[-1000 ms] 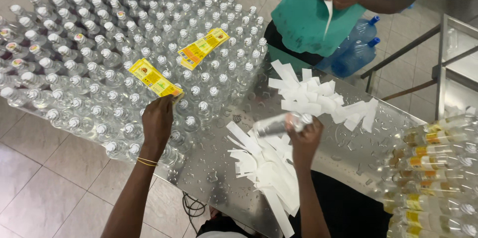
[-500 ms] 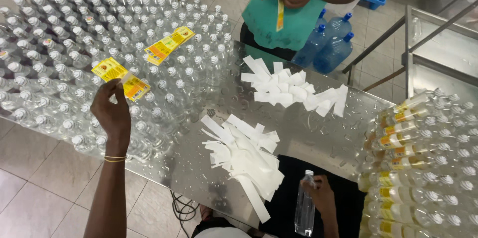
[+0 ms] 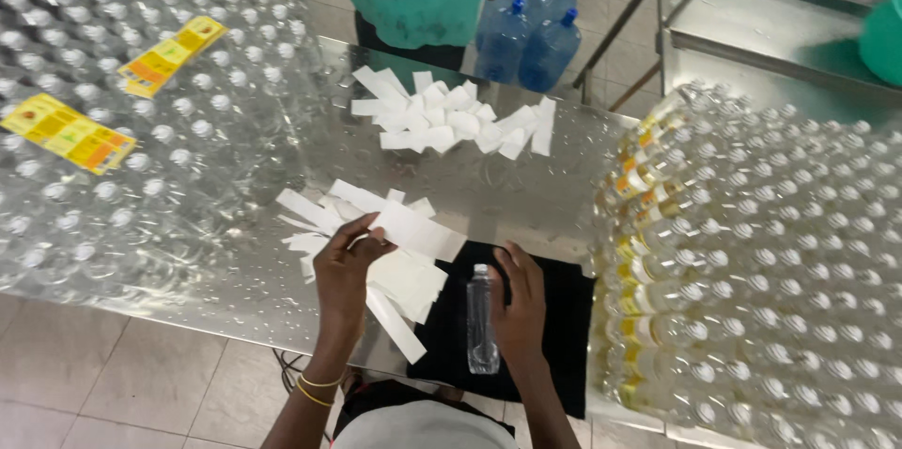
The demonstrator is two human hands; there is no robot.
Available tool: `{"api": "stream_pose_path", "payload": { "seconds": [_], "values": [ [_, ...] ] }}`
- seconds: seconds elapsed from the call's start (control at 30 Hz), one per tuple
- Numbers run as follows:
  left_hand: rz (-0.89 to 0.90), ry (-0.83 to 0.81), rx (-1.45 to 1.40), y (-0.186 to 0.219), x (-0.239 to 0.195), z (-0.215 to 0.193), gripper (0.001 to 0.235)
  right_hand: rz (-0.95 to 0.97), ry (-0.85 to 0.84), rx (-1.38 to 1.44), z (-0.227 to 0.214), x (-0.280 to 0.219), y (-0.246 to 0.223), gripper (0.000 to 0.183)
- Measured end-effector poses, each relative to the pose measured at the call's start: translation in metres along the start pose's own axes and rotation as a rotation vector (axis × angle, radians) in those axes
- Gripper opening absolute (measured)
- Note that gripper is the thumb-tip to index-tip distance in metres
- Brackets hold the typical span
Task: The person picks up clear plastic bottles and applies yellow labels to them by hand. They peel the backing off the labels, wrap them around the bottles, and smooth them out before placing the labeled bottles on a metal table among others.
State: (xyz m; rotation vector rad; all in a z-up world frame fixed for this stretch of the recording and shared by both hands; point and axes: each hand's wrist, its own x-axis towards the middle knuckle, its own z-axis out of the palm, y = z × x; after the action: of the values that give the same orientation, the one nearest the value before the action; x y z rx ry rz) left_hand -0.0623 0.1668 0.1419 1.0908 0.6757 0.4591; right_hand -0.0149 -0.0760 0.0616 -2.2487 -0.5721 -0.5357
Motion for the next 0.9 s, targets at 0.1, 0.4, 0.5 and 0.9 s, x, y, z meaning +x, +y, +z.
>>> {"api": "stream_pose_path", "payload": {
  "seconds": [0.1,0.4,0.5,0.9],
  "values": [
    [-0.068,-0.162,0.002,-0.033,-0.034,0.032,0.034,-0.238,0.092,0.075,-0.028,0.020,-0.033,0.039],
    [-0.127,-0.341,0.076,-0.063,-0.070,0.054,0.021,0.060,-0.199,0.287,-0.049,0.006,-0.029,0.045],
    [-0.123,-0.381,0.085,-0.070,-0.067,0.051,0.021,0.437,-0.221,0.516,-0.049,0.003,-0.033,0.044],
    [-0.099,-0.433,0.190,-0.060,-0.045,0.029,0.014,0.261,-0.248,0.424,-0.037,0.012,-0.054,0.034]
  ]
}}
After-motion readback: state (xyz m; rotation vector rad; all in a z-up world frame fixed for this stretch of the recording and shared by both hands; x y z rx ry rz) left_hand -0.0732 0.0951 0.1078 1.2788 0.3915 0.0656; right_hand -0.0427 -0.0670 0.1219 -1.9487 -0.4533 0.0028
